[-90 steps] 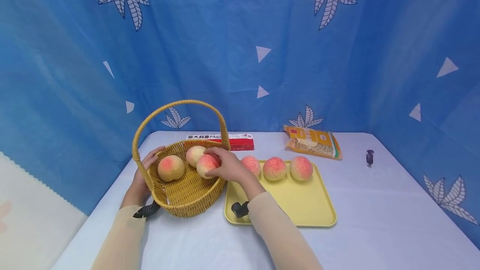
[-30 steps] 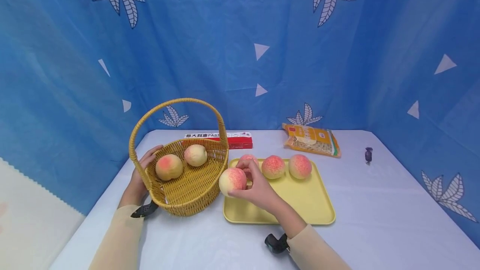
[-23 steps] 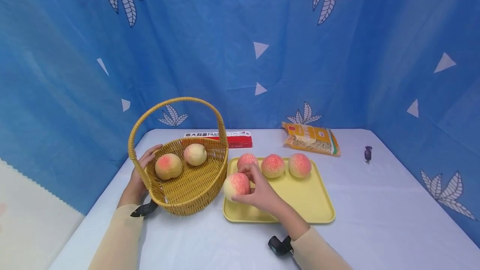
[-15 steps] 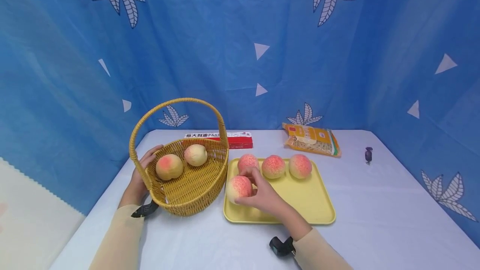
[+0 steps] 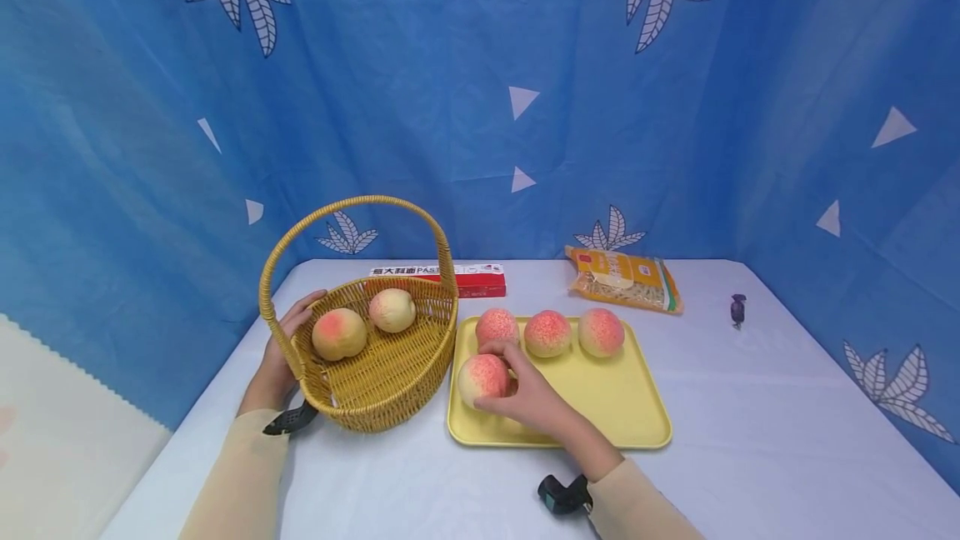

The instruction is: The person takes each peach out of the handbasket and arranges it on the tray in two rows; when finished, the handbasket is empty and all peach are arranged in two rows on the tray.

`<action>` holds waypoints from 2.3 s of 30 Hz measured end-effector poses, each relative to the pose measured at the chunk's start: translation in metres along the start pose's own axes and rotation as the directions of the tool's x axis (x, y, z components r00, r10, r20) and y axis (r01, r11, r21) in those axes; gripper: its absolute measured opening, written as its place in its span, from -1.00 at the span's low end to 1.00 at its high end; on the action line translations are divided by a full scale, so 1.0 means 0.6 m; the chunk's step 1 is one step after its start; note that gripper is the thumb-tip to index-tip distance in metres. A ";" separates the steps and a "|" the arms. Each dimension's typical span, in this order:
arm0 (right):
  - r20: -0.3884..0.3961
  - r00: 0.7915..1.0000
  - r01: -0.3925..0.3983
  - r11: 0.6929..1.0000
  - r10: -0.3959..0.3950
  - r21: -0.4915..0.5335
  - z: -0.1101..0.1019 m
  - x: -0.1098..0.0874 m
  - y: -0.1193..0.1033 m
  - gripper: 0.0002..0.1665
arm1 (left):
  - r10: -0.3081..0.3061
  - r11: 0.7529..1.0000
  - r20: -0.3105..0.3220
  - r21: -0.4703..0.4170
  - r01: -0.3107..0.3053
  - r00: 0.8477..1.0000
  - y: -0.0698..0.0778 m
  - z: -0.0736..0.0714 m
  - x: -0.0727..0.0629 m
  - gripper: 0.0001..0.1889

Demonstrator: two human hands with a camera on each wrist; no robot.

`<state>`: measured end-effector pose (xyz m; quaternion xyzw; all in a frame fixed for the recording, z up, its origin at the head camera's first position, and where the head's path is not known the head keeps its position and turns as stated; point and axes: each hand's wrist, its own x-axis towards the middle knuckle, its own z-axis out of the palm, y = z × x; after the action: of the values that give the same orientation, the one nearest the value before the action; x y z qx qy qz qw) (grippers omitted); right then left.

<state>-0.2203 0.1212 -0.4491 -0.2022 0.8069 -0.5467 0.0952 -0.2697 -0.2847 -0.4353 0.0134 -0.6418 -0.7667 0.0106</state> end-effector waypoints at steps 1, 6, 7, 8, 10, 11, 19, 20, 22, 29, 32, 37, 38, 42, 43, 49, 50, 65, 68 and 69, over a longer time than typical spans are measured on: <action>0.002 1.000 0.002 1.000 -0.002 -0.002 0.001 -0.001 0.000 -0.18 | 0.001 1.000 0.004 0.002 -0.001 1.000 0.000 0.000 0.000 -0.49; 0.002 1.000 -0.003 1.000 0.003 -0.007 0.004 -0.002 0.001 -0.17 | -0.003 1.000 0.006 0.009 0.003 1.000 0.001 0.000 -0.001 -0.47; 0.001 1.000 -0.004 1.000 0.004 -0.008 0.004 -0.001 0.001 -0.17 | -0.005 1.000 0.003 0.010 0.005 1.000 0.002 0.001 0.000 -0.47; 0.001 1.000 -0.001 1.000 0.001 -0.011 0.004 -0.001 0.001 -0.17 | -0.009 1.000 0.000 0.010 0.009 1.000 0.002 0.001 0.000 -0.48; 0.003 1.000 0.003 1.000 -0.003 -0.014 0.005 -0.002 0.002 -0.17 | -0.011 1.000 -0.002 0.007 0.011 1.000 0.003 0.002 -0.001 -0.49; 0.003 1.000 0.001 1.000 -0.001 -0.016 0.005 -0.002 0.003 -0.17 | -0.014 1.000 -0.002 0.003 0.014 1.000 0.003 0.003 -0.001 -0.49; 0.013 1.000 0.006 1.000 -0.006 -0.028 0.006 -0.003 0.004 -0.17 | 0.008 1.000 0.009 -0.010 -0.008 1.000 0.002 0.002 -0.001 -0.48; 0.012 1.000 0.003 1.000 -0.002 -0.027 0.006 -0.003 0.003 -0.17 | 0.007 1.000 0.010 -0.015 -0.007 1.000 0.002 0.001 -0.001 -0.48; 0.009 1.000 -0.005 1.000 0.006 -0.023 0.006 -0.002 0.003 -0.16 | 0.003 1.000 0.011 -0.019 -0.003 1.000 0.002 0.001 -0.002 -0.48; 0.017 1.000 0.025 1.000 -0.025 -0.011 0.005 0.001 0.010 -0.21 | 0.000 1.000 0.015 -0.021 0.000 1.000 -0.001 -0.005 0.001 -0.48; 0.022 0.999 0.045 0.999 -0.045 -0.003 0.004 0.000 0.012 -0.24 | -0.001 1.000 0.007 -0.021 0.001 1.000 -0.004 -0.005 0.002 -0.49; 0.023 0.997 0.068 0.997 -0.069 0.032 0.003 -0.003 0.009 -0.28 | 0.028 1.000 0.025 -0.014 -0.028 0.999 -0.005 -0.003 0.001 -0.49; 0.025 0.997 0.071 0.997 -0.072 0.038 0.003 -0.003 0.009 -0.29 | 0.037 0.999 0.029 -0.011 -0.036 0.999 -0.004 -0.002 0.000 -0.49; 0.033 0.996 0.077 0.996 -0.079 0.042 0.003 -0.005 0.005 -0.30 | 0.058 0.998 0.043 -0.006 -0.058 0.997 -0.004 -0.002 -0.001 -0.48; 0.034 0.996 0.078 0.996 -0.079 0.037 0.003 -0.006 0.004 -0.30 | 0.058 0.998 0.046 -0.004 -0.058 0.997 -0.004 -0.002 -0.002 -0.48; 0.045 0.996 0.082 0.997 -0.082 0.009 0.002 -0.006 0.006 -0.33 | 0.056 0.998 0.047 0.011 -0.057 0.997 -0.003 -0.002 -0.006 -0.46; 0.054 0.995 0.084 0.996 -0.084 0.002 0.002 -0.006 0.006 -0.34 | 0.054 0.998 0.045 0.012 -0.055 0.998 -0.002 -0.001 -0.007 -0.46; -0.056 0.998 0.003 0.999 -0.005 -0.038 0.006 0.000 0.010 -0.37 | 0.030 0.999 0.035 0.023 -0.031 0.999 -0.001 0.000 -0.004 -0.45; -0.071 0.997 0.001 1.000 -0.003 -0.016 0.005 0.000 0.011 -0.36 | 0.027 0.999 0.031 0.023 -0.028 0.999 0.000 0.001 -0.005 -0.45; -0.068 0.998 0.003 1.000 -0.004 -0.011 0.005 0.000 0.010 -0.36 | 0.027 0.999 0.029 0.024 -0.028 0.999 0.000 0.001 -0.006 -0.46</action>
<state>-0.2207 0.1203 -0.4560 -0.1853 0.8123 -0.5492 0.0655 -0.2664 -0.2839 -0.4349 -0.0065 -0.6512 -0.7588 0.0117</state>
